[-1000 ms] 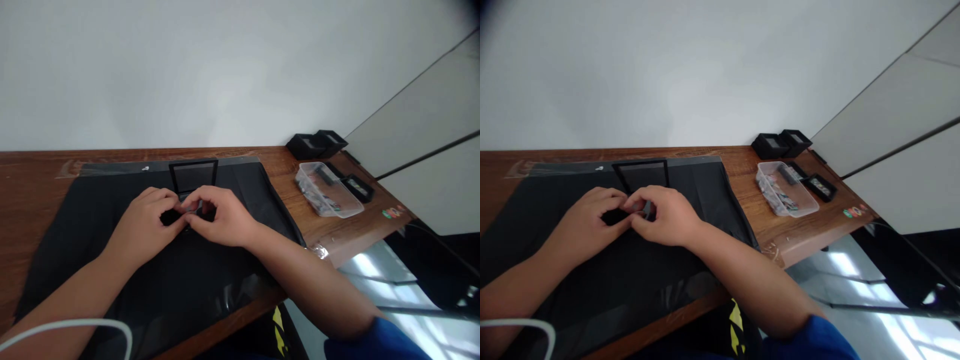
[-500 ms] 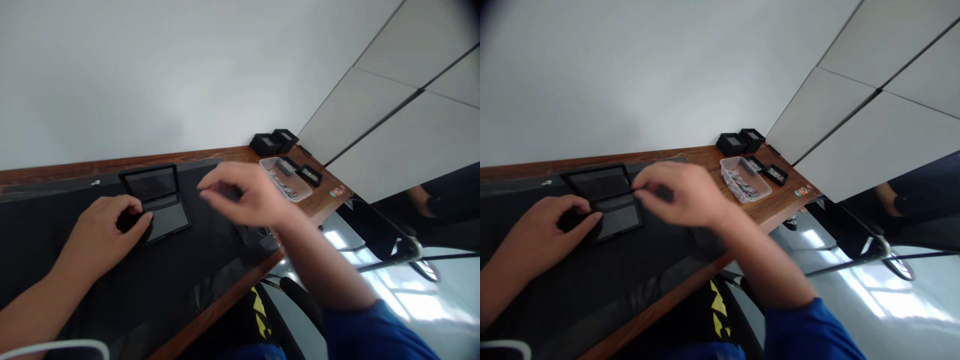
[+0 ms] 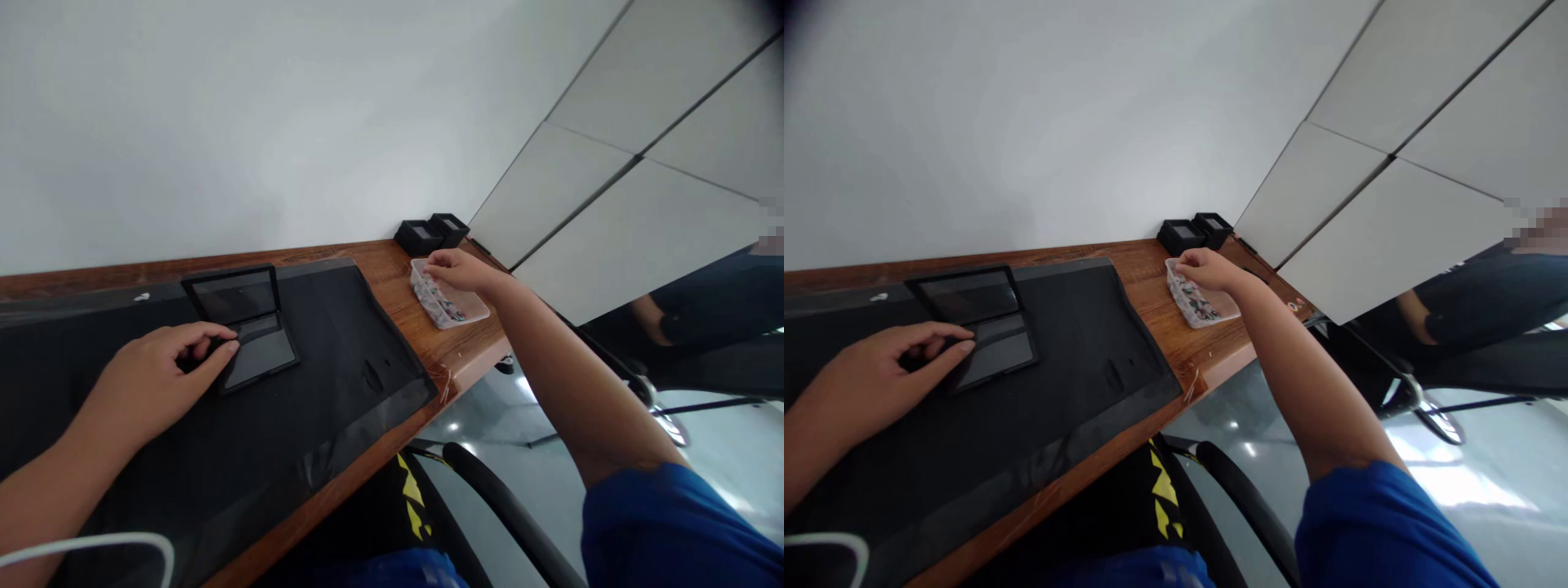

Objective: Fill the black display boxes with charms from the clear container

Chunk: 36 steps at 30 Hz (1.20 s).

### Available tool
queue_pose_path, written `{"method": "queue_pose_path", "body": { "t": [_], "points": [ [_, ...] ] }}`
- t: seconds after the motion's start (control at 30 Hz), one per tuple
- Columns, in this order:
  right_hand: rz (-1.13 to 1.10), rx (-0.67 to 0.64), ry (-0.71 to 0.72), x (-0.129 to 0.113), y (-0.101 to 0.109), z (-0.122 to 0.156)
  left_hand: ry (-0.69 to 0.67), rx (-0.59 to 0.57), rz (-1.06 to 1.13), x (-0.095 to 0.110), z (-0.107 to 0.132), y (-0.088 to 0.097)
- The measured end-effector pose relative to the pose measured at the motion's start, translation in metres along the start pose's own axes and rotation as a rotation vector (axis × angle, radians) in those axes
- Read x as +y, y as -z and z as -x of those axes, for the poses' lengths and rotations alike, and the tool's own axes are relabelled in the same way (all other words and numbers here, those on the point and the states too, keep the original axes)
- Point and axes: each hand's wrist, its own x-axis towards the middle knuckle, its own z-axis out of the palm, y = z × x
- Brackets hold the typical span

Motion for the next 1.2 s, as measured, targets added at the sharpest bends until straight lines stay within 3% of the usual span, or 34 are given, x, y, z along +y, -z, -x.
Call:
{"method": "queue_pose_path", "body": {
  "t": [0.17, 0.3, 0.5, 0.67, 0.87, 1.03, 1.2],
  "points": [
    [0.058, -0.117, -0.025, 0.012, -0.011, -0.007, 0.001, 0.003, 0.064, -0.009, 0.003, 0.0],
    [0.095, -0.122, -0.013, 0.012, -0.022, -0.012, -0.041, -0.09, 0.11, -0.023, 0.004, 0.003],
    [0.147, -0.025, -0.07, 0.01, -0.031, -0.009, 0.016, -0.082, 0.092, -0.017, 0.005, 0.005],
    [0.186, 0.073, -0.103, 0.007, -0.028, -0.001, 0.03, 0.057, 0.093, -0.011, 0.008, -0.003],
    [0.183, 0.186, -0.112, 0.017, -0.018, 0.007, 0.091, -0.107, 0.084, -0.022, -0.002, -0.002],
    [0.075, 0.308, -0.084, 0.031, -0.013, 0.008, 0.113, -0.145, 0.082, -0.023, -0.004, 0.001],
    [-0.131, 0.409, 0.01, 0.022, -0.001, 0.014, 0.129, -0.18, 0.097, -0.02, -0.006, 0.005]
  ]
}}
